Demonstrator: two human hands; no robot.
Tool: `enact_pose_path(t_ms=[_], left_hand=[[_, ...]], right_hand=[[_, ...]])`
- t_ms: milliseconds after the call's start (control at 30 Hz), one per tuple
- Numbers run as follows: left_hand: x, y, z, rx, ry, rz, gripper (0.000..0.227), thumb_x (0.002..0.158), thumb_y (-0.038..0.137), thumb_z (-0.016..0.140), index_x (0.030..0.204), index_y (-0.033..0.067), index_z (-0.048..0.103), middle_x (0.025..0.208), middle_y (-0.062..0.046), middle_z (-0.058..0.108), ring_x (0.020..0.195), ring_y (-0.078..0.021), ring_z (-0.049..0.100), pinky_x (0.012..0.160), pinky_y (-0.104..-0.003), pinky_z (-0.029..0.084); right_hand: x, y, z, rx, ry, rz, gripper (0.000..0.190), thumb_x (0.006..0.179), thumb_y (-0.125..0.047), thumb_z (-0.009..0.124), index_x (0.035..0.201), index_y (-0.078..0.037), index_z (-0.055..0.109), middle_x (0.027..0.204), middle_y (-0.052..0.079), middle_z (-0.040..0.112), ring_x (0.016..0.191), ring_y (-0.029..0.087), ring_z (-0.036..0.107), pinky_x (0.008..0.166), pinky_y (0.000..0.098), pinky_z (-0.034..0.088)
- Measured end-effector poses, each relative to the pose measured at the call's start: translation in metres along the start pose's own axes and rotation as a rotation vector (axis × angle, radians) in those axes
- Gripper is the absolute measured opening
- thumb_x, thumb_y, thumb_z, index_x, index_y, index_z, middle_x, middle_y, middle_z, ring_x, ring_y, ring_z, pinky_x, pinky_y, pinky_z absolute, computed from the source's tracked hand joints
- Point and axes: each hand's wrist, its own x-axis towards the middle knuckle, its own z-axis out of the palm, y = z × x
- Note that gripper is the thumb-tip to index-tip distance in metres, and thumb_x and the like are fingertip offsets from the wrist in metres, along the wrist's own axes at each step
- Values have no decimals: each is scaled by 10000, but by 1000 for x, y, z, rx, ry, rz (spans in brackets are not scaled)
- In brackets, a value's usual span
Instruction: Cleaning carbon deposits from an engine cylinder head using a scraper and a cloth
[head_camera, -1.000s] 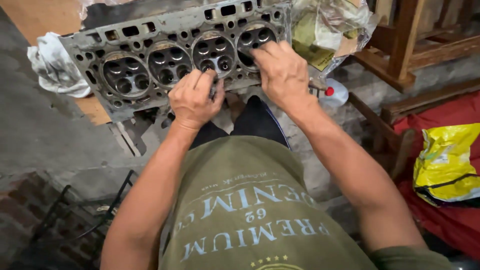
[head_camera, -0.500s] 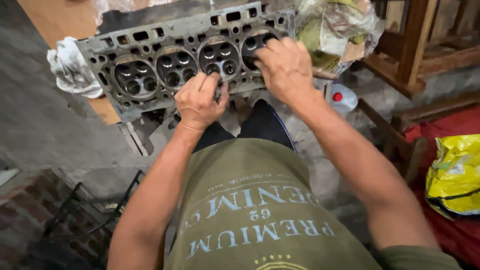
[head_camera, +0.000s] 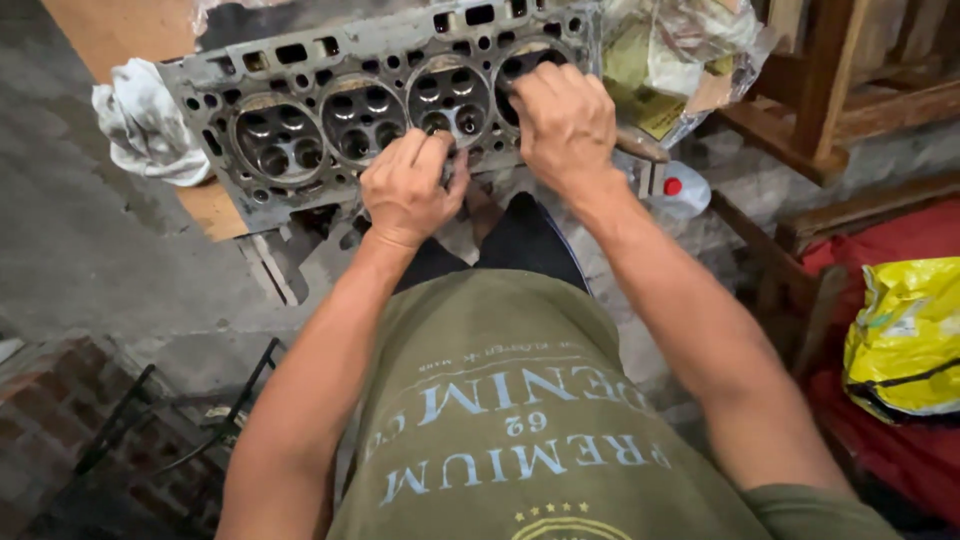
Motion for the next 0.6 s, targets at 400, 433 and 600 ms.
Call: enact_pose_path(t_ms=[400,433,600], left_hand=[[0,-3,-2,-14,-25,5,136,957,270,644,893,150,665,738,-29,516,590,-247,543,527,-342,416],[-1,-4,-1,-11,-28,9,147,965,271,635,885,149,659,732,-28,509,585,-244,538,520,-341,408],[-3,-3,1,-4,-23,5,156,972,280,626,876,159,651,723,-16,499,580,-229,534,515,-328,401]], right_hand=[[5,4,6,-63,-41,-73,89,942,-100,688,854,-109,683,752,33,629,612,177,559,470,326,459],[4,2,11,-55,-34,15,77,924,-124,749,873,-109,693,774,36,669,618,166,596,478,310,484],[1,-9,10,10,-4,204,122,870,-115,823,915,-84,714,826,50,689,662,217,639,528,372,503]])
